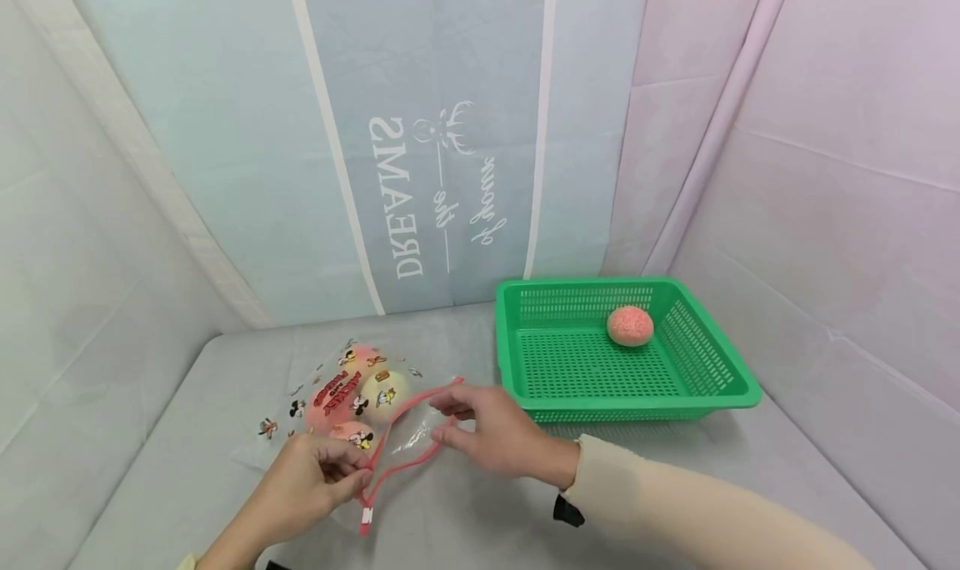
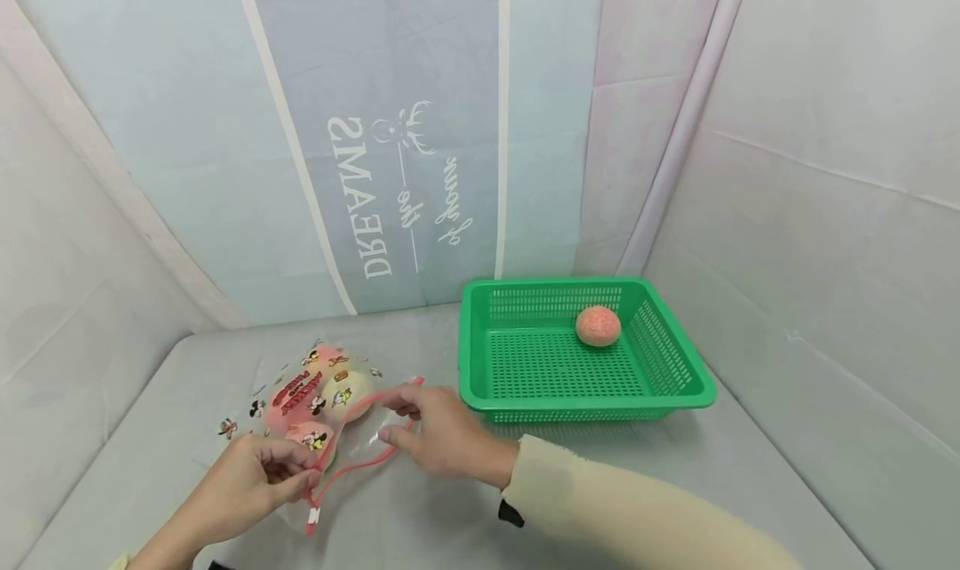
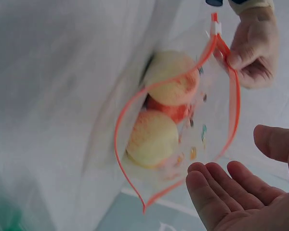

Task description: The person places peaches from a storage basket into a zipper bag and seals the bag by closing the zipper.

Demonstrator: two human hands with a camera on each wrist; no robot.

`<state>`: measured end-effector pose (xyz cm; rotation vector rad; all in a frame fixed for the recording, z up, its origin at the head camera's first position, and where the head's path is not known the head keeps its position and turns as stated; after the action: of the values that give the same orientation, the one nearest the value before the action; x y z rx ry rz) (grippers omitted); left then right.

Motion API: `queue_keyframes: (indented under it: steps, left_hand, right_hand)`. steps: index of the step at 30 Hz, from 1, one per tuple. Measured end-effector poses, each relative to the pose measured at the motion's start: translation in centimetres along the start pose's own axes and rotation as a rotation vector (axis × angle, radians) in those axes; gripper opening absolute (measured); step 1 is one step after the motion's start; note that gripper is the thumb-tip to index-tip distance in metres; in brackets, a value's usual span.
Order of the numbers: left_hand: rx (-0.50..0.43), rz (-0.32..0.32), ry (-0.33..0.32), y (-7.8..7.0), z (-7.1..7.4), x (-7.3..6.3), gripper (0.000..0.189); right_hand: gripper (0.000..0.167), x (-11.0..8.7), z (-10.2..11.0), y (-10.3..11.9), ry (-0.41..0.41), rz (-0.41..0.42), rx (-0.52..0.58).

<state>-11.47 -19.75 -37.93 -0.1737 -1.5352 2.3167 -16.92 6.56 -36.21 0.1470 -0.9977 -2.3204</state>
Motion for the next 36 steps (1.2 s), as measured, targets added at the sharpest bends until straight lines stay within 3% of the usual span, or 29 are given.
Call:
queue_keyframes:
  steps: [8, 18, 28, 36]
  left_hand:
    - [-0.012, 0.008, 0.004, 0.0, 0.0, 0.0, 0.011]
    - [-0.009, 0.005, 0.0, -0.2, 0.0, -0.1, 0.011]
    - [-0.01, -0.002, -0.004, -0.1, 0.0, -0.2, 0.011]
    - [-0.014, 0.001, -0.007, -0.1, 0.0, -0.1, 0.011]
  right_hand:
    - [0.028, 0.0, 2.5, -0.6, -0.061, 0.065, 0.029]
    - [0.027, 0.6, 6.9, -1.3, -0.169, 0.074, -0.04]
    - [0.024, 2.0, 11.9, -3.2, -0.212, -0.014, -0.079]
    - [0.027, 3.1, 15.7, -6.3, -0.213, -0.105, -0.101]
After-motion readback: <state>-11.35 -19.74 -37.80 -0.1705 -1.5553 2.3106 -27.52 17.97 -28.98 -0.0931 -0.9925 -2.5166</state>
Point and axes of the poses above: each hand's wrist, its own x-axis towards the middle knuckle, its own z-axis out of the back of the hand, y = z × x, the point moved 2 cm from there along x, towards the middle knuckle, and after that the axes turned 10 degrees about -x, right-handed, at the moved point
